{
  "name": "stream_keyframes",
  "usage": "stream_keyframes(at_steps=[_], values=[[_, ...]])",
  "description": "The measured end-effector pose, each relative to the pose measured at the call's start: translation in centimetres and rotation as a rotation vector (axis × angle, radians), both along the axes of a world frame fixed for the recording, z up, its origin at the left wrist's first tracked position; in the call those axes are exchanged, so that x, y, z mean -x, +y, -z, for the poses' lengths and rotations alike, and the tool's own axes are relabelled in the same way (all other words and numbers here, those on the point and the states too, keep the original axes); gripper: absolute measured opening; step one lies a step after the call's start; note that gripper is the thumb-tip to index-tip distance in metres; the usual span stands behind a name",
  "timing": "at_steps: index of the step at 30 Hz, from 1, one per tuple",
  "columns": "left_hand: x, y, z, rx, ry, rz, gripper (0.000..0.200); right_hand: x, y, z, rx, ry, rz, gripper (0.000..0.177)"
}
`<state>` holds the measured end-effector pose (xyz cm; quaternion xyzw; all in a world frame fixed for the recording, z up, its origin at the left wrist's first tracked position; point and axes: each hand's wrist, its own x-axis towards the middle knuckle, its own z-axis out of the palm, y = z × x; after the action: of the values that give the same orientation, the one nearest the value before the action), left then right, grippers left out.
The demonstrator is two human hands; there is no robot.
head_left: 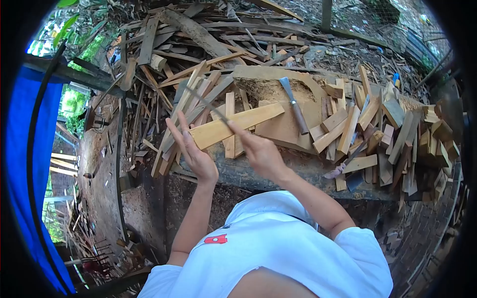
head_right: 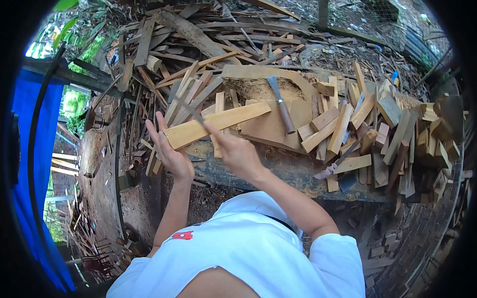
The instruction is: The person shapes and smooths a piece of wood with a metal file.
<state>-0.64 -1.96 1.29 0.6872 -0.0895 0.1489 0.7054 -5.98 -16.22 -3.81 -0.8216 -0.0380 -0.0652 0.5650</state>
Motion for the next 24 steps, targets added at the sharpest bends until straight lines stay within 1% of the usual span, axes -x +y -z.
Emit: stream_keyframes(at_steps=[1,2,5,6,8,9,10,11,12,13,14,16,17,18,20,21,23,24], values=[[0.2,-0.3,-0.2,-0.039,-0.011,-0.002,0.057,0.1,0.4,-0.8,-0.05,-0.063,-0.005,0.057],[0.4,-0.4,-0.4,-0.077,-0.026,-0.008,0.057,0.2,0.3,-0.1,-0.053,-0.063,-0.005,0.057],[0.0,-0.1,-0.2,-0.065,-0.038,-0.03,0.055,0.0,-1.3,4.3,-0.022,0.003,0.114,0.054],[0.1,0.0,-0.2,-0.061,-0.039,-0.034,0.055,-0.2,-1.7,4.9,-0.018,0.001,0.111,0.054],[0.0,0.1,-0.1,0.122,0.019,0.021,0.049,-0.4,-2.5,6.0,0.004,0.04,0.129,0.053],[0.0,0.3,0.1,0.121,0.024,0.032,0.049,-0.6,-2.1,6.0,-0.023,0.031,0.129,0.053],[-0.1,0.5,0.5,0.165,0.037,0.036,0.041,-0.6,-1.5,4.5,-0.027,0.036,0.143,0.053],[-0.3,0.5,0.8,0.212,0.049,0.04,0.037,-0.4,-0.9,2.7,-0.038,0.023,0.057,0.055],[-0.3,0.1,0.9,0.209,0.055,0.047,0.037,-0.3,-0.6,1.1,-0.05,0.012,-0.033,0.057],[-0.2,-0.2,1.0,0.212,0.032,0.024,0.031,-0.2,-0.6,0.5,-0.045,0.026,-0.018,0.058],[-0.2,-0.3,1.0,0.217,0.004,-0.003,0.027,-0.1,-0.7,1.4,-0.047,0.028,-0.02,0.058],[-0.3,0.0,1.0,0.247,0.005,-0.011,0.025,-0.5,-1.7,5.7,-0.074,-0.005,0.102,0.052],[-0.3,0.2,1.2,0.276,0.015,-0.012,0.023,-0.7,-2.3,8.3,-0.01,-0.054,0.172,0.051],[-0.2,0.3,1.3,0.279,0.014,-0.014,0.023,-0.7,-3.0,8.0,-0.007,-0.055,0.169,0.051],[-0.3,0.6,1.5,0.264,0.002,-0.021,0.021,-0.7,-3.9,7.4,0.044,0.179,0.14,0.057],[-0.3,0.5,1.4,0.261,0.003,-0.019,0.021,-0.7,-3.4,6.5,0.041,0.18,0.143,0.057],[-0.5,0.1,1.2,0.221,-0.027,0.018,0.02,-0.8,-1.7,4.6,-0.052,0.125,0.051,0.056],[-0.4,-0.2,0.9,0.215,-0.022,0.019,0.02,-0.6,-1.6,4.2,-0.058,0.129,0.052,0.056]])
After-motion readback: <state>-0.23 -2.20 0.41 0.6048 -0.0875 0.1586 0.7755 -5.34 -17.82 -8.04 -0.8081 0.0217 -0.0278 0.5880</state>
